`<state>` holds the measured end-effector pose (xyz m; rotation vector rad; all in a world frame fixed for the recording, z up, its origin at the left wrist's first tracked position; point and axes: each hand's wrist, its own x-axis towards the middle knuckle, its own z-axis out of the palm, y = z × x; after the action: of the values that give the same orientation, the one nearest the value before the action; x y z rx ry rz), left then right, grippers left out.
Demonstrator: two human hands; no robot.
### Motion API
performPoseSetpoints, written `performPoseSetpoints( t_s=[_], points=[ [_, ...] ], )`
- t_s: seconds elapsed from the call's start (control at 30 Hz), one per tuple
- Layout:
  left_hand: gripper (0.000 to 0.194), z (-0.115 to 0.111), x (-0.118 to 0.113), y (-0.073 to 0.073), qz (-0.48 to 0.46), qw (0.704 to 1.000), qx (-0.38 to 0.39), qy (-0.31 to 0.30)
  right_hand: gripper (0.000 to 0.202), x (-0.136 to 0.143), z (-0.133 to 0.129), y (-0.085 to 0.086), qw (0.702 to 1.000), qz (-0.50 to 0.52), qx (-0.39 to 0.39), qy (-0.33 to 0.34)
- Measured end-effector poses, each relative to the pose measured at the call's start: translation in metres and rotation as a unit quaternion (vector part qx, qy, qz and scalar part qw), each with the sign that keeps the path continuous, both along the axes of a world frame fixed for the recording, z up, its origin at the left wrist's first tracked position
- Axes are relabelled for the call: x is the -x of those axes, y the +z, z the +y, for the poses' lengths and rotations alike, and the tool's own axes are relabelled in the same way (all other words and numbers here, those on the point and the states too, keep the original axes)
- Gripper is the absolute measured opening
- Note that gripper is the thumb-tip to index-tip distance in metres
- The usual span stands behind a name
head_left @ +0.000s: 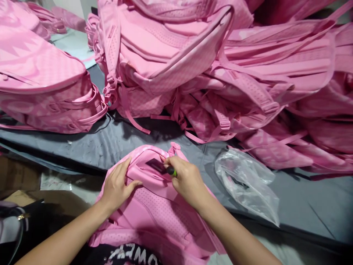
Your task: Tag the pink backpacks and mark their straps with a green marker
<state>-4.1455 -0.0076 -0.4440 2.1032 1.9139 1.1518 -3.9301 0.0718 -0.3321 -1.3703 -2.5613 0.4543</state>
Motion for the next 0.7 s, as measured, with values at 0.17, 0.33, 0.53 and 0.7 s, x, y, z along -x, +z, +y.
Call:
performPoseSetpoints(
  t_s=[0.17, 0.33, 0.53, 0.7],
  points=[
    [0.080, -0.001, 0.004, -0.007, -0.002, 0.999, -0.032, -0.024, 0.019, 0.025, -0.002, -0.006, 0.979, -0.167, 0.105, 0.056],
    [0.079, 0.001, 0.003, -0.011, -0.002, 0.999, -0.035, -0.018, 0.020, 0.041, 0.001, -0.014, 0.962, -0.239, 0.123, 0.053],
    [0.078, 0.004, 0.000, -0.012, 0.003, 1.000, -0.010, 0.001, 0.020, 0.045, -0.002, -0.005, 0.942, -0.308, 0.099, 0.091],
    [0.079, 0.005, 0.000, -0.012, -0.009, 1.000, -0.008, 0.005, 0.032, 0.049, 0.002, -0.002, 0.959, -0.264, 0.063, 0.080]
  ],
)
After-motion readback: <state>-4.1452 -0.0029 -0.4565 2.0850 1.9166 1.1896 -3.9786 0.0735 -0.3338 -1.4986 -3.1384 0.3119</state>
